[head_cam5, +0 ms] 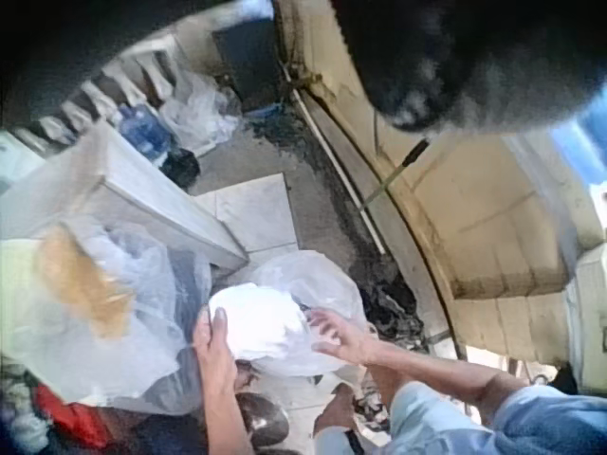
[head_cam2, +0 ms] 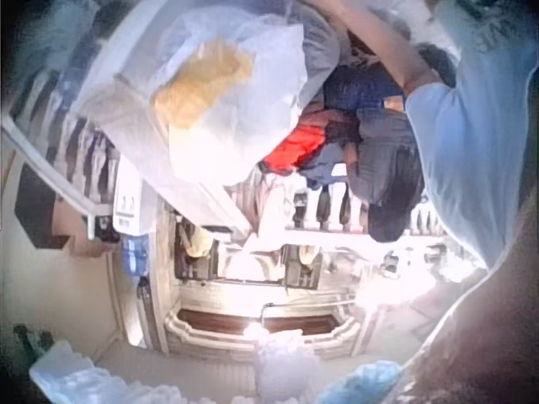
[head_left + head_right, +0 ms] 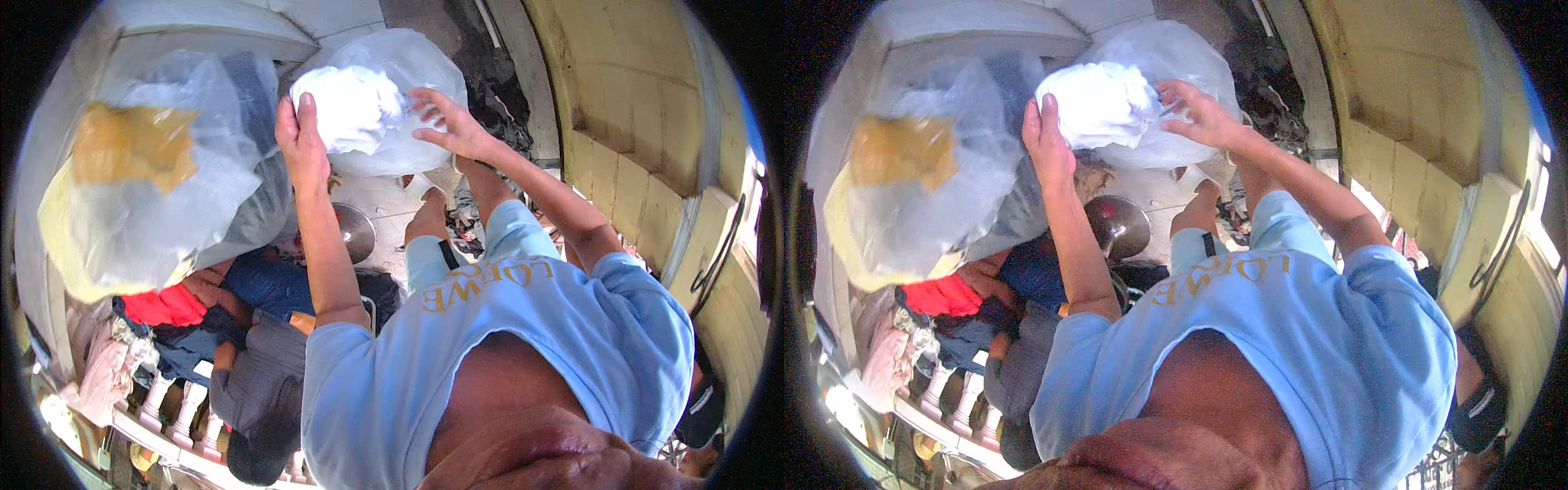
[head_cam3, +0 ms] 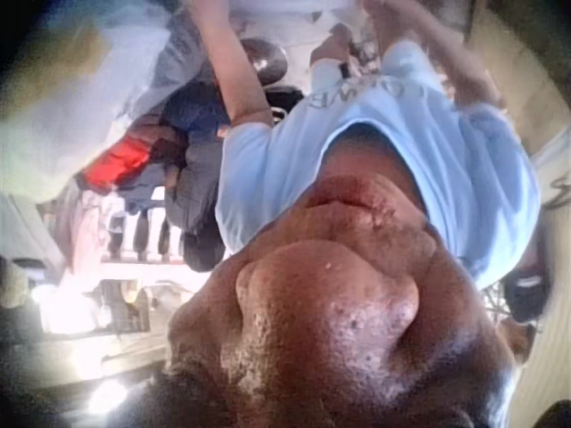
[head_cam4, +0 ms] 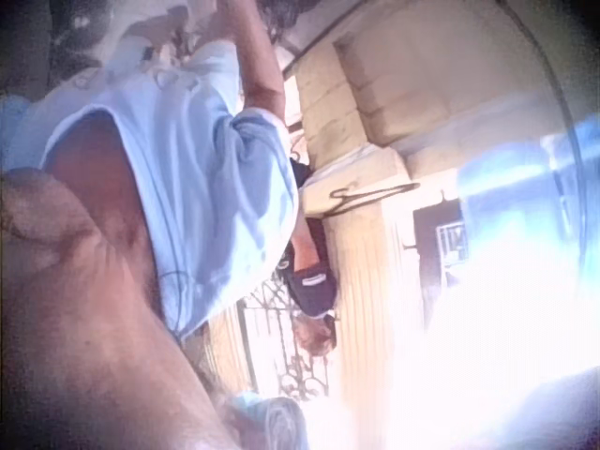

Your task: The person retrieves white t-shirts from a plastic bag, places them on hangers, and hangs them on a metal rack. The person repeats this process for multiple shirts while moving around a cluttered workspace.

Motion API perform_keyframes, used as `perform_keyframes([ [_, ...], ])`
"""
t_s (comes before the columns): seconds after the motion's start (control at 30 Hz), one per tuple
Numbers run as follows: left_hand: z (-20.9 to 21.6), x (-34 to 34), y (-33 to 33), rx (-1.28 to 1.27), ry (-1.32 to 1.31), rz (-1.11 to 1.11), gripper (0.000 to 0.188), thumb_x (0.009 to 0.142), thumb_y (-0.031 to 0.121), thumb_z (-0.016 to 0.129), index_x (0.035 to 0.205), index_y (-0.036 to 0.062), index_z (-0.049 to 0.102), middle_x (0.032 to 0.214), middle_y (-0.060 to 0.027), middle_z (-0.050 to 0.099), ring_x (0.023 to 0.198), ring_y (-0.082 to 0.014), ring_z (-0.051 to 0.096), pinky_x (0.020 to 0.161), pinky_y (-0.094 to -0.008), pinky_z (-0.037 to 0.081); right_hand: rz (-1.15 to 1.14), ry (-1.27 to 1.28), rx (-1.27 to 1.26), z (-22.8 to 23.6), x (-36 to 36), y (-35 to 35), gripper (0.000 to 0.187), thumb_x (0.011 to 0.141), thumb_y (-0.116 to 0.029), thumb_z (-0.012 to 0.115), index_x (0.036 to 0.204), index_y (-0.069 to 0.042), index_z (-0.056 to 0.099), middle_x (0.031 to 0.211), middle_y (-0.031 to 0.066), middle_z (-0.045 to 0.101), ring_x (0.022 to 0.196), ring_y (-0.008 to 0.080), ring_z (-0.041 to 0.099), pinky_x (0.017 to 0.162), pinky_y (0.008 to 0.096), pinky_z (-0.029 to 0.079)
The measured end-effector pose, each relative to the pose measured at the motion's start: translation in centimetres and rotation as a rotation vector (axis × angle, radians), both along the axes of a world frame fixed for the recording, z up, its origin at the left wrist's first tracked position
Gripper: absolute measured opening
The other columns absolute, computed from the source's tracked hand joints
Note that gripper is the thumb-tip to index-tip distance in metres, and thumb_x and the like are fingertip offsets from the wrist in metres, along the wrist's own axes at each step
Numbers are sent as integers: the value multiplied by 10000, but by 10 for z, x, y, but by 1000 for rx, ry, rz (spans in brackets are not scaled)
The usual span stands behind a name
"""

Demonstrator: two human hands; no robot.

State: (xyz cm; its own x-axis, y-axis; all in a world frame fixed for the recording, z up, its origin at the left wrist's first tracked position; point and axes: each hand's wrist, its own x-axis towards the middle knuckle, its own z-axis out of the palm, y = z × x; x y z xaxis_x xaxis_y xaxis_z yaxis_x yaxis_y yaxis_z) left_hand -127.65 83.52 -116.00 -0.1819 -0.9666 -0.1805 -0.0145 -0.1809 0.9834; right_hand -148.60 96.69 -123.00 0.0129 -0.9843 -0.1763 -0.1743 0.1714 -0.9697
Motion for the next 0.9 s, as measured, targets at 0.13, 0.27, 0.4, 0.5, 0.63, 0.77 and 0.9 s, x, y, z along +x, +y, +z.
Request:
perform_keyframes([
  [0.13,95,-15,0,72,369,-28,250,935,137,600,1130,-6,539,1022,-51,595,905,-122,561,829,-294,468,-21,303,-474,67,30,-35,782,804,-350,738,1419,-71,342,1253,149,520,1090,277,543,953,391,449],
  [0.27,173,-18,-5,3,630,-190,254,896,74,616,1115,6,506,1062,-92,587,960,-188,597,802,-415,538,-78,333,-475,137,21,-60,731,827,-335,719,1392,-27,373,1308,147,498,1156,259,518,1008,395,412],
  [0.4,233,-19,-7,-44,759,-356,209,922,76,539,1130,56,540,1079,-100,635,1011,-238,625,883,-396,520,-125,257,-687,231,12,-62,780,815,-377,700,1400,-1,347,1363,202,424,1274,299,435,1062,415,347],
  [0.5,274,-26,-14,-145,828,-534,186,931,102,541,1110,48,546,1117,-119,635,1026,-255,630,890,-410,521,-136,424,-827,276,12,-70,840,800,-383,709,1418,27,315,1391,215,409,1289,301,422,1071,398,343],
  [0.63,330,-15,-11,-183,698,-726,259,928,129,563,1155,8,537,1118,-153,644,1040,-283,632,895,-419,522,-205,-315,-602,310,-8,-109,371,935,-166,515,1243,39,545,1126,161,628,1033,214,595,941,374,452],
  [0.77,298,18,-11,-486,285,-484,272,894,155,653,1117,7,600,1013,-93,653,908,-198,633,834,-351,523,-328,-721,-202,389,-7,-86,352,944,-269,537,1137,16,613,1058,137,679,933,254,660,887,403,510],
  [0.9,204,12,55,-799,104,-19,227,849,172,697,1004,19,634,904,-33,648,783,-127,588,711,-286,480,-326,-746,-69,388,-37,-98,319,946,-266,521,1044,6,655,974,148,704,873,285,678,884,419,521],
])
